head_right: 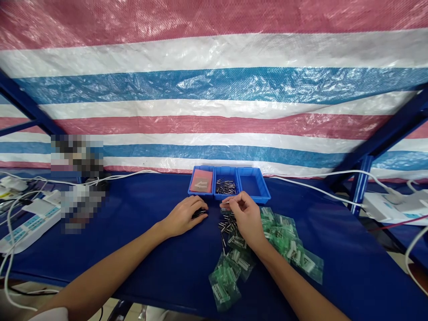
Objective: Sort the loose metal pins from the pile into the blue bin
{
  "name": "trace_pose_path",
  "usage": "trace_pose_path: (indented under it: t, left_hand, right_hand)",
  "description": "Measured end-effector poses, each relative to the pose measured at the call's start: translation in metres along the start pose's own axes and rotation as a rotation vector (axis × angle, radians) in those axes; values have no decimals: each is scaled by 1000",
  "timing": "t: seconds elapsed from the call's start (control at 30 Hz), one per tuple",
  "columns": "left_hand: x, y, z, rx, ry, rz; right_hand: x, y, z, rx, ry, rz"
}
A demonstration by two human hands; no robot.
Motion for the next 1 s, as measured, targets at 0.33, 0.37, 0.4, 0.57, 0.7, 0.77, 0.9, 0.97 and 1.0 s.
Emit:
trace_pose_path:
  t: [0.33,0.37,0.4,0.57,0.7,0.77,0.9,0.97,1.0]
  left_hand:
    - [3,0,-2,9,-13,-19]
    - [3,1,-2,9,-15,-21]
    - [3,0,-2,8,-18,-23]
    - [4,0,-3,7,-37,-21]
    - [4,0,-3,5,-51,-19]
    - [3,0,-2,6,-55,-20]
    - [3,1,-1,9,-59,-24]
    - [3,1,-1,8,-63,-25]
    - [3,1,-1,8,-65,-26]
  right_hand:
    - [-1,3,3,34,26,8]
    - [0,3,4,33,38,4]
    - [0,3,5,35,50,-2]
    - [3,3,6,36,59,-12]
    - [3,3,5,39,12,-3]
    - [4,2,4,34,9,-6]
    - [6,0,2,5,-18,-37]
    - [7,0,0,-15,-38,-54]
    - [7,0,-1,-25,-46,-61]
Point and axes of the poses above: each hand's wrist, its own y-axis towards the middle knuckle, its own x-axis out of the palm, z = x × y, the point moved 10 cm from there along y, towards the middle knuckle, and after that the axes turned 5 degrees about x, right-handed, at the moved point
